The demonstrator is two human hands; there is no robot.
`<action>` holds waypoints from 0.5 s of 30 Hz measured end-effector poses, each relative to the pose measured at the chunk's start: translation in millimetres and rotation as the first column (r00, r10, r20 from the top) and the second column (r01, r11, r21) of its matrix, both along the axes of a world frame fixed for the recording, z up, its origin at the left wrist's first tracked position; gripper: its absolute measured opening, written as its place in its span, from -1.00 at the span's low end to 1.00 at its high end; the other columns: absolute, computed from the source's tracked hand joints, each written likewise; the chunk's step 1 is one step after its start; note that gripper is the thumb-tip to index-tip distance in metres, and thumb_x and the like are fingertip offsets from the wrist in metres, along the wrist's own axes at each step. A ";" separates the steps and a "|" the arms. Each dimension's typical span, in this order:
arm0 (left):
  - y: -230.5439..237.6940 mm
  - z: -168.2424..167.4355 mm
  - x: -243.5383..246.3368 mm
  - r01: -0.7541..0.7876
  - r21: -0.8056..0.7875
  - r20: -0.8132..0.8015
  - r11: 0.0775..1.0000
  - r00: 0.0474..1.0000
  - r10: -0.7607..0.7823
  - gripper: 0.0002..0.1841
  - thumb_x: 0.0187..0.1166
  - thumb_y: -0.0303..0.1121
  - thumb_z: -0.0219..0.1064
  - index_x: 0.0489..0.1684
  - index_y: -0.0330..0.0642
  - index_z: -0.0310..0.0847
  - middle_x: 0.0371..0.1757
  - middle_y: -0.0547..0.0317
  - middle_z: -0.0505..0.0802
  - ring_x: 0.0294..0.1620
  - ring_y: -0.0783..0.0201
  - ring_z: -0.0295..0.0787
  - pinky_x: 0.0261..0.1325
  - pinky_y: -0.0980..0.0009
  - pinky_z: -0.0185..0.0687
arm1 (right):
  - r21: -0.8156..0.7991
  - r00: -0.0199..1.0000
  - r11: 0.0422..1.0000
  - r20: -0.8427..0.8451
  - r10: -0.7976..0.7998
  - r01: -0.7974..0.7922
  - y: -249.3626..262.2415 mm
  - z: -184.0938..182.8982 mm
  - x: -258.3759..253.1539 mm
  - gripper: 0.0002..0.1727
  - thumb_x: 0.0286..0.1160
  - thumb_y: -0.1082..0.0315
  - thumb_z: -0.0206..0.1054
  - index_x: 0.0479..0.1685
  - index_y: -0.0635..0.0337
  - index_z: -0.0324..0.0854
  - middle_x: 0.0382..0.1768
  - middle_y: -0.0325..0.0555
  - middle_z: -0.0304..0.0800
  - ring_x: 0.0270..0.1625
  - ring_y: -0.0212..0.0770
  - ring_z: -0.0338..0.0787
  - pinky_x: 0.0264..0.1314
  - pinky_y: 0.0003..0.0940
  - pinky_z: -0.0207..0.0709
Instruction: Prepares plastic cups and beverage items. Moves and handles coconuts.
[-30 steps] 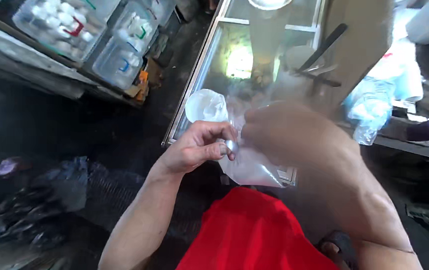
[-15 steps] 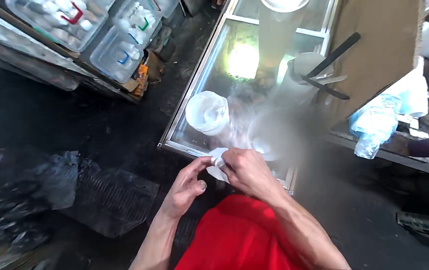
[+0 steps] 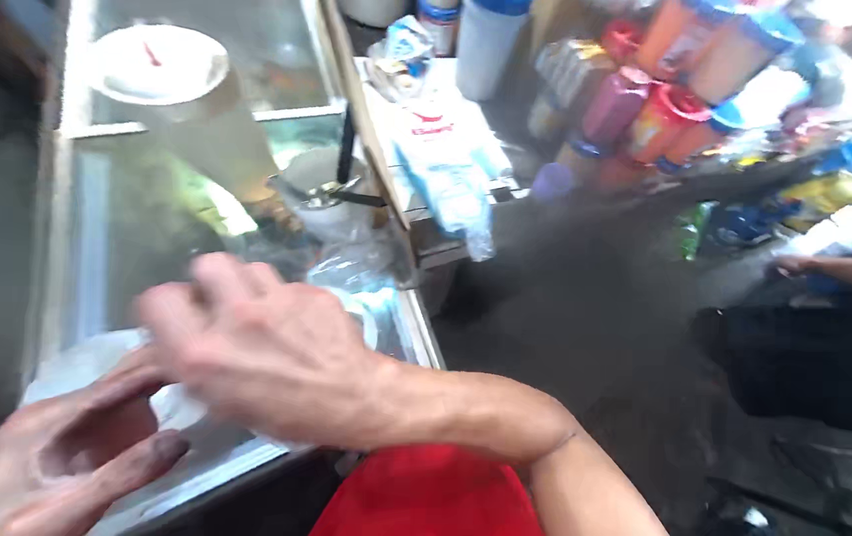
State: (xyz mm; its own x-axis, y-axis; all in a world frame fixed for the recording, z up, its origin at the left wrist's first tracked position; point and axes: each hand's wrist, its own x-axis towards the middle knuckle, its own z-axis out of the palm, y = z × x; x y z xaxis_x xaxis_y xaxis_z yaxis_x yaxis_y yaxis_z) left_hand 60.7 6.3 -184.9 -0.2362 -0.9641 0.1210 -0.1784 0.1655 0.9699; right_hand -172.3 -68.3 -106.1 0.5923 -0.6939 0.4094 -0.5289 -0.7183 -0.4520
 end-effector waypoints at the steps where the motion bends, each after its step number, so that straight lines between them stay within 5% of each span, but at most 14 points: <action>1: 0.2 -13.9 8.1 -0.035 0.004 0.002 0.999 0.999 0.035 -0.42 0.11 -0.04 0.73 0.22 0.24 0.73 0.09 0.60 0.85 0.08 0.59 0.77 0.15 0.51 0.74 | -0.066 0.998 0.998 -0.065 -0.016 0.011 4.3 8.1 -1.9 -0.80 0.44 0.20 0.45 -0.04 -0.02 0.80 -0.12 -0.16 0.73 -0.15 -0.19 0.77 -0.40 -0.32 0.62; 3: -5.7 -33.5 12.6 -0.047 -0.048 0.077 0.998 0.996 0.051 -0.36 0.09 -0.10 0.78 0.25 0.18 0.66 0.07 0.49 0.84 0.07 0.51 0.78 0.11 0.42 0.76 | 0.010 0.978 0.999 -0.204 0.045 -0.043 5.4 23.3 -9.3 -0.83 0.52 0.18 0.38 -0.08 -0.01 0.80 -0.18 -0.15 0.74 -0.18 -0.14 0.77 -0.40 -0.26 0.59; 6: -28.3 -21.9 -14.3 0.047 -0.126 0.269 0.991 0.963 -0.011 -0.56 0.23 -0.05 0.62 0.07 0.03 0.81 0.28 0.21 0.79 0.40 0.26 0.64 0.46 0.16 0.57 | 0.291 0.954 0.946 -0.214 0.212 -0.145 -19.5 44.8 -28.3 -0.92 0.52 0.36 0.42 -0.15 0.10 0.79 -0.32 -0.15 0.79 -0.22 -0.14 0.79 -0.35 -0.15 0.59; 9: -47.9 -18.0 -27.7 0.149 -0.118 0.500 0.982 0.863 -0.071 -0.57 0.36 0.04 0.40 0.00 -0.07 0.84 0.22 0.00 0.81 0.42 0.07 0.61 0.47 0.00 0.48 | 0.440 0.928 0.887 -0.251 0.275 -0.144 -45.1 50.8 -36.7 -0.75 0.41 0.29 0.56 -0.05 0.22 0.74 -0.26 -0.08 0.81 -0.16 -0.14 0.80 -0.21 -0.15 0.67; 12: -61.0 -12.8 -43.0 0.263 -0.045 0.536 0.964 0.820 -0.199 -0.54 0.42 -0.07 0.38 0.15 -0.20 0.78 0.24 -0.23 0.78 0.42 -0.13 0.60 0.48 -0.10 0.45 | 0.558 0.908 0.829 -0.330 0.260 -0.035 -59.1 32.9 -34.0 -0.62 0.31 0.12 0.64 -0.08 0.20 0.75 -0.30 -0.12 0.78 -0.29 -0.22 0.77 -0.34 -0.23 0.64; 15: -68.5 -6.2 -58.5 0.349 -0.012 0.525 0.937 0.800 -0.291 -0.51 0.48 -0.09 0.37 0.17 -0.34 0.73 0.29 -0.42 0.72 0.45 -0.29 0.56 0.51 -0.19 0.41 | 0.646 0.879 0.763 -0.382 0.285 0.033 -68.8 18.2 -34.7 -0.65 0.42 0.22 0.55 0.03 0.26 0.70 -0.28 -0.10 0.76 -0.34 -0.25 0.73 -0.35 -0.26 0.63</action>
